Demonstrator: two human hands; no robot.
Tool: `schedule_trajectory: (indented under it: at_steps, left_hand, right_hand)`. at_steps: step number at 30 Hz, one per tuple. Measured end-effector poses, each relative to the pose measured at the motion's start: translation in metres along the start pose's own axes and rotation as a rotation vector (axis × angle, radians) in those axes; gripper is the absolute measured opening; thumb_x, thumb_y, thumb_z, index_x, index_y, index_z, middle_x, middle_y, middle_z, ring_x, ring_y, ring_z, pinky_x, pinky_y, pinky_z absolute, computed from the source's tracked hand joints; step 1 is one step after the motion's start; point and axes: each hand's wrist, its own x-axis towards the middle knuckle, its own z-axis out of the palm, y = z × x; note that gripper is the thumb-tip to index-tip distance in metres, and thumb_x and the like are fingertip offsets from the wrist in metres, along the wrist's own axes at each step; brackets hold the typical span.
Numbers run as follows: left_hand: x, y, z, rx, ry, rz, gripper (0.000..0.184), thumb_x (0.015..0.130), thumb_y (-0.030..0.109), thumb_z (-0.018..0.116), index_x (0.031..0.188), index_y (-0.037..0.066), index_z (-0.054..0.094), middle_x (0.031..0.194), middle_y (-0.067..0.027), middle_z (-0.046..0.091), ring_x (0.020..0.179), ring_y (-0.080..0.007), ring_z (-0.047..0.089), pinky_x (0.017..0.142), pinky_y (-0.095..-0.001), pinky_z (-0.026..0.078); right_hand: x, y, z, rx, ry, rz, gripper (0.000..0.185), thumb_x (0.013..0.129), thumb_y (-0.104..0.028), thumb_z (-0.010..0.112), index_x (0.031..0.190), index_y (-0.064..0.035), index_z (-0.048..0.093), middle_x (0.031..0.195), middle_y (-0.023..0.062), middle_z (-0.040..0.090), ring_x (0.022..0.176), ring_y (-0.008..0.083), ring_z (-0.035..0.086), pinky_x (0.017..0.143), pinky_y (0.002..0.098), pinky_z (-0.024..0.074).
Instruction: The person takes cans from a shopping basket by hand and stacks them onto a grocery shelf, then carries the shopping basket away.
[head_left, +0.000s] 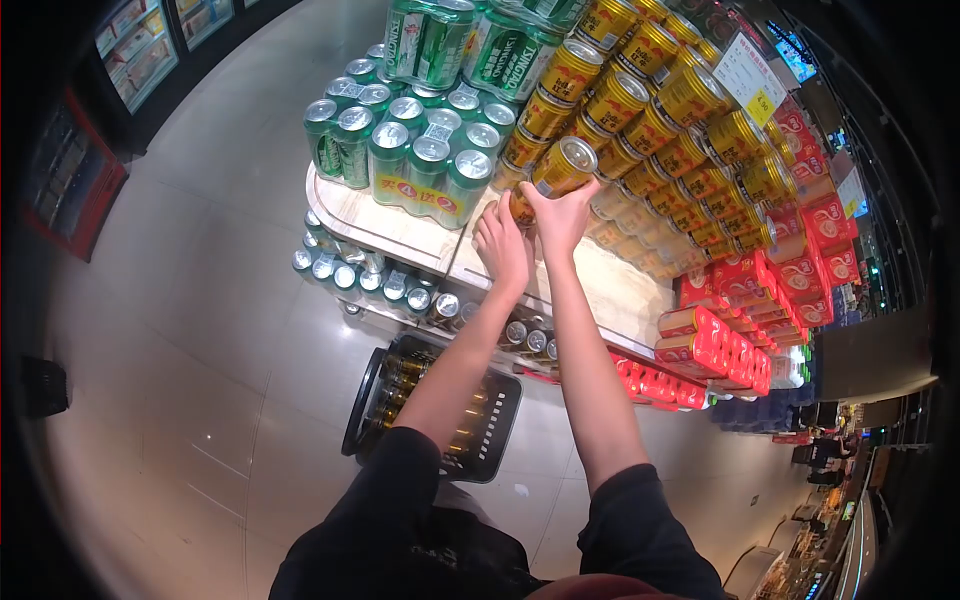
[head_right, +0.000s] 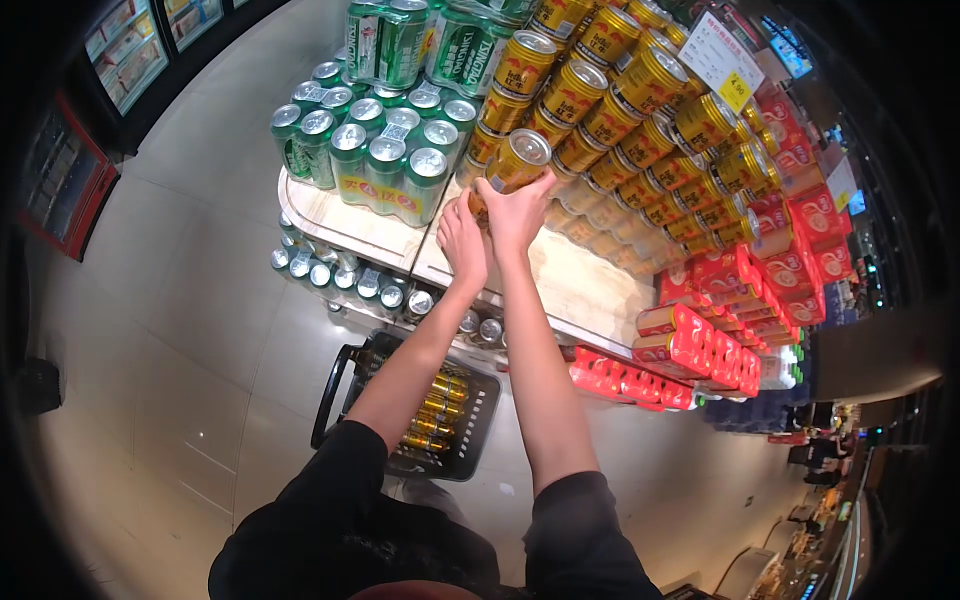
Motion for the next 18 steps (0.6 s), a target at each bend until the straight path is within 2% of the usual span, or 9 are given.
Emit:
schedule_trajectory:
  at_steps: [2,5,6,9,14,18]
  left_hand:
    - [0.008,-0.002,-0.008,-0.031,0.021,0.03,0.069,0.08,0.009,0.072,0.142,0.004,0.042,0.128,-0.019,0.048,0.121,-0.0383,0.047,0.101,-0.0453,0.04]
    - [-0.008,-0.002,-0.021,-0.221,0.106,0.207,0.062,0.08,0.008,0.071,0.136,0.001,0.045,0.124,-0.0194,0.049,0.117,-0.0388,0.048,0.1,-0.0478,0.04]
    - [-0.012,-0.007,-0.019,-0.252,0.045,0.268,0.055,0.081,0.007,0.069,0.131,-0.001,0.047,0.121,-0.0203,0.049,0.116,-0.0401,0.049,0.098,-0.0491,0.041]
    - [-0.001,-0.022,-0.005,-0.214,-0.226,0.324,0.051,0.081,0.006,0.068,0.127,-0.004,0.047,0.119,-0.0209,0.049,0.115,-0.041,0.049,0.095,-0.0498,0.042]
    - [0.015,-0.03,0.01,-0.133,-0.257,0.235,0.051,0.081,0.008,0.068,0.126,-0.005,0.047,0.118,-0.0213,0.051,0.113,-0.0418,0.051,0.094,-0.0498,0.043]
    - [0.012,-0.034,0.005,-0.125,-0.252,0.25,0.05,0.081,0.009,0.068,0.125,-0.004,0.049,0.12,-0.0212,0.051,0.114,-0.0416,0.051,0.096,-0.0489,0.043]
  right_hand:
    - [0.007,0.004,0.014,0.043,-0.02,-0.021,0.088,0.065,-0.034,0.089,0.128,0.004,0.04,0.12,0.0278,0.058,0.108,0.0449,0.061,0.09,0.0482,0.0505]
    - [0.016,0.005,0.03,-0.027,0.032,-0.12,0.089,0.066,-0.037,0.089,0.127,0.0062,0.042,0.124,0.0253,0.051,0.108,0.0441,0.06,0.088,0.0487,0.0511]
    - [0.021,0.006,0.032,-0.035,-0.039,-0.107,0.089,0.068,-0.039,0.089,0.128,0.0057,0.042,0.124,0.0227,0.046,0.108,0.0439,0.059,0.087,0.0496,0.0511]
    - [0.031,0.004,0.037,-0.028,-0.075,-0.176,0.087,0.07,-0.04,0.088,0.128,0.0043,0.043,0.123,0.0215,0.046,0.107,0.0441,0.059,0.088,0.0494,0.0509]
    - [0.04,0.002,0.042,-0.023,-0.202,-0.18,0.084,0.071,-0.038,0.088,0.126,0.006,0.043,0.122,0.0223,0.045,0.109,0.0444,0.059,0.09,0.0499,0.0499]
    - [0.036,0.001,0.043,-0.015,-0.173,-0.164,0.082,0.071,-0.037,0.088,0.124,0.0075,0.043,0.122,0.0228,0.045,0.107,0.0449,0.059,0.091,0.0497,0.0497]
